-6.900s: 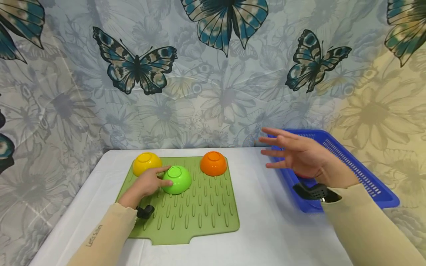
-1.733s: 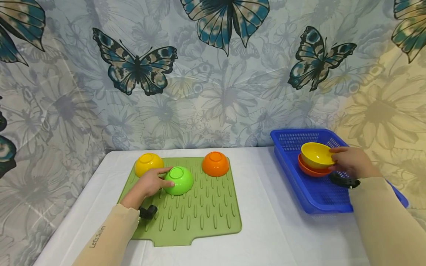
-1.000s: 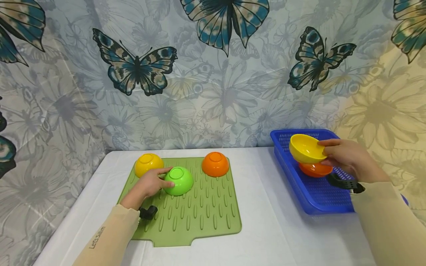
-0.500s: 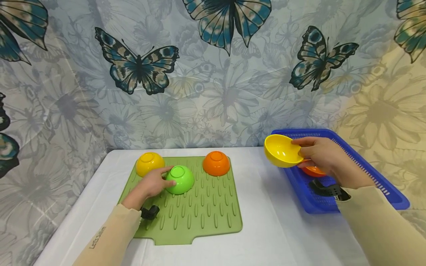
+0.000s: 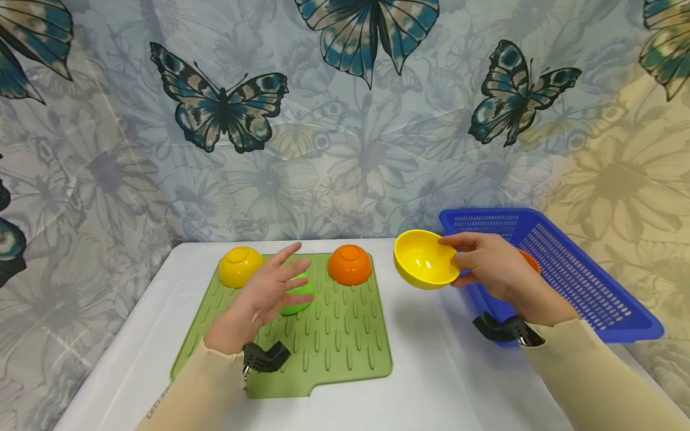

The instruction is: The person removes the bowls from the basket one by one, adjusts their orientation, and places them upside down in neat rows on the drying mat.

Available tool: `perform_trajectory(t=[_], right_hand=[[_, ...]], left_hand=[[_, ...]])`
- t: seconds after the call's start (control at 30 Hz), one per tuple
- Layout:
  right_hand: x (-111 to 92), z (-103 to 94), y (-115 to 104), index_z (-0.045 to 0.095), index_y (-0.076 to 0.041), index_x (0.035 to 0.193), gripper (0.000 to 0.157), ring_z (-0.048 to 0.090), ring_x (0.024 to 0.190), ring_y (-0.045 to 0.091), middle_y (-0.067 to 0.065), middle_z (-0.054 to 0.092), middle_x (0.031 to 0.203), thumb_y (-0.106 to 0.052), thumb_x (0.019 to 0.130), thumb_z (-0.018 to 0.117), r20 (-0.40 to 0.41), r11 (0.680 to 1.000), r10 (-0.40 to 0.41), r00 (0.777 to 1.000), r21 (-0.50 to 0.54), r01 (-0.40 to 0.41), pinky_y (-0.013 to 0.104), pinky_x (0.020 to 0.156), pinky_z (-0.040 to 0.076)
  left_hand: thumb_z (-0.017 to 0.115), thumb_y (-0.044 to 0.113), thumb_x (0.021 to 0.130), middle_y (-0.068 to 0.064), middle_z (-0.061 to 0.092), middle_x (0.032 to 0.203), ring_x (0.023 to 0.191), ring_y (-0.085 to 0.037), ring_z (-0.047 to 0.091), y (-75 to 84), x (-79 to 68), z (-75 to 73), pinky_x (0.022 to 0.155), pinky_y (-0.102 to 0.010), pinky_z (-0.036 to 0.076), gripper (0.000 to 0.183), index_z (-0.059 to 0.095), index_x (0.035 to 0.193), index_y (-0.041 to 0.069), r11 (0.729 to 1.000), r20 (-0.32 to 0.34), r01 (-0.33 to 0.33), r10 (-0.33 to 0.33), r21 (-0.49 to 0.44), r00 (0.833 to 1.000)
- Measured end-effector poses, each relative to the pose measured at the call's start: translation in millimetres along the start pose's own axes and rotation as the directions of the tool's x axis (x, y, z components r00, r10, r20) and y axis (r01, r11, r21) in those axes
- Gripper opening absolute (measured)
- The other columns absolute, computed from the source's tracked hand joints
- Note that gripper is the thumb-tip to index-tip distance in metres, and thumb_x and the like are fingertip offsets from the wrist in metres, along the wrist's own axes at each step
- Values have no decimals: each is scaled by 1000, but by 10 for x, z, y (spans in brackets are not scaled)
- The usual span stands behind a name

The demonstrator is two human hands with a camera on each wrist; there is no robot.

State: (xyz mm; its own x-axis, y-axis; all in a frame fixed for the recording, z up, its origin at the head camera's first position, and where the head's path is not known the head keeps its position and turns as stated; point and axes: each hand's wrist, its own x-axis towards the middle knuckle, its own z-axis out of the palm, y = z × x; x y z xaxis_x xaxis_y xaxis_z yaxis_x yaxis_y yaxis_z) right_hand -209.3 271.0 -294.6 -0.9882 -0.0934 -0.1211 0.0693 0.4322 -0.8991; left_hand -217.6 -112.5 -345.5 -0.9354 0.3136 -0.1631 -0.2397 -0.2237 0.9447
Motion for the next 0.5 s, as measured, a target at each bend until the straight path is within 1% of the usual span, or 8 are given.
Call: perform_trajectory(t=[0.03, 0.1, 0.2, 0.27, 0.37, 0.5], right_hand=[[-13, 48, -16, 49, 6, 143, 52, 64, 95, 33, 26, 41, 145, 5, 91, 55, 2, 1000, -7, 1000, 9, 6, 40, 74, 60], [-35, 148, -41, 51, 6, 141, 52, 64, 94, 34, 26, 43, 144, 6, 90, 56, 3, 1000, -18, 1000, 19, 18, 41, 73, 60], [-60, 295, -65, 53, 6, 139, 51, 64, 94, 34, 26, 45, 142, 7, 89, 56, 13, 998, -34, 999, 45, 33, 42, 72, 60], [-80, 387, -79, 54, 6, 138, 50, 64, 93, 34, 25, 47, 141, 7, 88, 56, 16, 998, -36, 999, 56, 35, 43, 71, 60], [-110, 517, -99, 56, 4, 137, 49, 64, 93, 34, 23, 48, 139, 6, 88, 57, 19, 997, -35, 999, 74, 34, 43, 70, 60], [-137, 682, -117, 59, 3, 134, 47, 64, 91, 34, 21, 51, 138, 6, 87, 57, 13, 996, -43, 999, 80, 42, 43, 68, 61]], left_hand=[[64, 21, 100, -26, 16, 158, 139, -52, 25, -26, -12, 59, 94, -55, 50, 72, 24, 160, 20, 998, 32, 23, -21, -62, 999], [62, 20, 101, -30, 13, 157, 137, -56, 26, -78, -34, 163, 93, -57, 50, 70, 24, 160, 20, 986, 99, 66, -51, -156, 994], [58, 19, 103, -35, 10, 156, 133, -61, 27, -140, -65, 288, 95, -58, 47, 68, 21, 161, 20, 965, 195, 116, -70, -233, 978], [56, 19, 104, -38, 10, 154, 131, -62, 30, -167, -87, 349, 96, -58, 46, 68, 19, 161, 20, 957, 243, 135, -71, -258, 968], [55, 19, 104, -41, 14, 151, 128, -61, 36, -197, -123, 412, 96, -57, 46, 68, 18, 161, 19, 947, 286, 157, -73, -280, 955], [56, 19, 104, -40, 23, 148, 121, -52, 49, -217, -171, 458, 96, -55, 47, 68, 19, 161, 18, 936, 317, 177, -75, -305, 945]])
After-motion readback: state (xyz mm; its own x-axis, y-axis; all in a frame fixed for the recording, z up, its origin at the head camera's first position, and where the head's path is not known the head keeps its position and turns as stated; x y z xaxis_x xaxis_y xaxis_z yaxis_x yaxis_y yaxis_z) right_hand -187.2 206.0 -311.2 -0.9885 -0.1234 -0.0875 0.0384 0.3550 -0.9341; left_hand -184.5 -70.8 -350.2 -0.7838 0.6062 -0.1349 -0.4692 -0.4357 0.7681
